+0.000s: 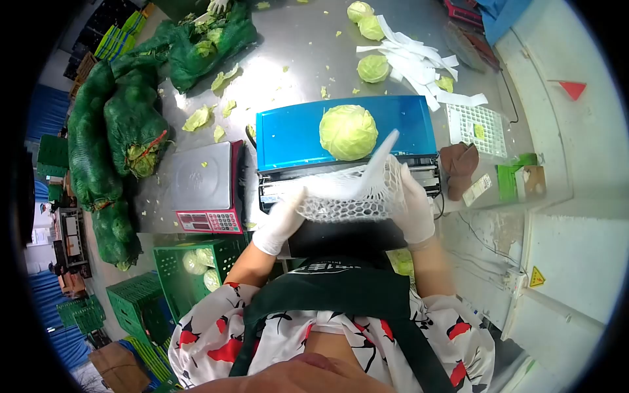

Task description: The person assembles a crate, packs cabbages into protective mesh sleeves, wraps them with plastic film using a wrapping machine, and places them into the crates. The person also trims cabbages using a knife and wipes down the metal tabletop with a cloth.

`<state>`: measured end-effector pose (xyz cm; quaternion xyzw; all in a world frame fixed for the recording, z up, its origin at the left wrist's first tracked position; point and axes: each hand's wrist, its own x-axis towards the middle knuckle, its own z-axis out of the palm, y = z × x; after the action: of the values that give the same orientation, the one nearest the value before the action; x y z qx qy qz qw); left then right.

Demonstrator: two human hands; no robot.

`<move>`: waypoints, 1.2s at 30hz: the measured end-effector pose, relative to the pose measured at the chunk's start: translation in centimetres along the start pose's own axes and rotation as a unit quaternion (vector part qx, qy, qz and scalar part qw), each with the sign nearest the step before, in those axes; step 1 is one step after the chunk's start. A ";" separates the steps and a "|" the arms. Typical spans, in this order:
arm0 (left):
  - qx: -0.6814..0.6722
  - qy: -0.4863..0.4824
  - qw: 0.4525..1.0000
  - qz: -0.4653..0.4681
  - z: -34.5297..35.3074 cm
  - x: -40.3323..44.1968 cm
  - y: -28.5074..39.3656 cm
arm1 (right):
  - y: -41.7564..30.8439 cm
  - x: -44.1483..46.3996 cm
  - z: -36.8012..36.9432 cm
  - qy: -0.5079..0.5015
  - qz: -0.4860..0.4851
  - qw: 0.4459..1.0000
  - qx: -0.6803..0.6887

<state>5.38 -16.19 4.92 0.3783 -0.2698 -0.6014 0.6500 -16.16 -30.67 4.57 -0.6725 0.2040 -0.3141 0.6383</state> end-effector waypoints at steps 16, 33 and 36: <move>0.045 0.244 0.963 -0.106 -7.1 16.1 -1.9 | 9.5 15.6 -3.4 0.186 0.176 0.930 -0.263; -0.197 0.159 0.954 -0.164 -6.6 15.8 2.7 | 7.1 15.6 -6.7 0.006 0.207 0.935 0.288; 0.034 0.183 0.976 -0.108 -6.4 17.1 4.7 | 3.1 13.4 -1.9 0.011 0.163 0.976 0.144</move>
<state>15.45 -32.01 3.37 0.5312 -0.1241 -0.5787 0.6062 -7.42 -41.47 3.69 -0.5279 0.2711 -0.2395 0.7684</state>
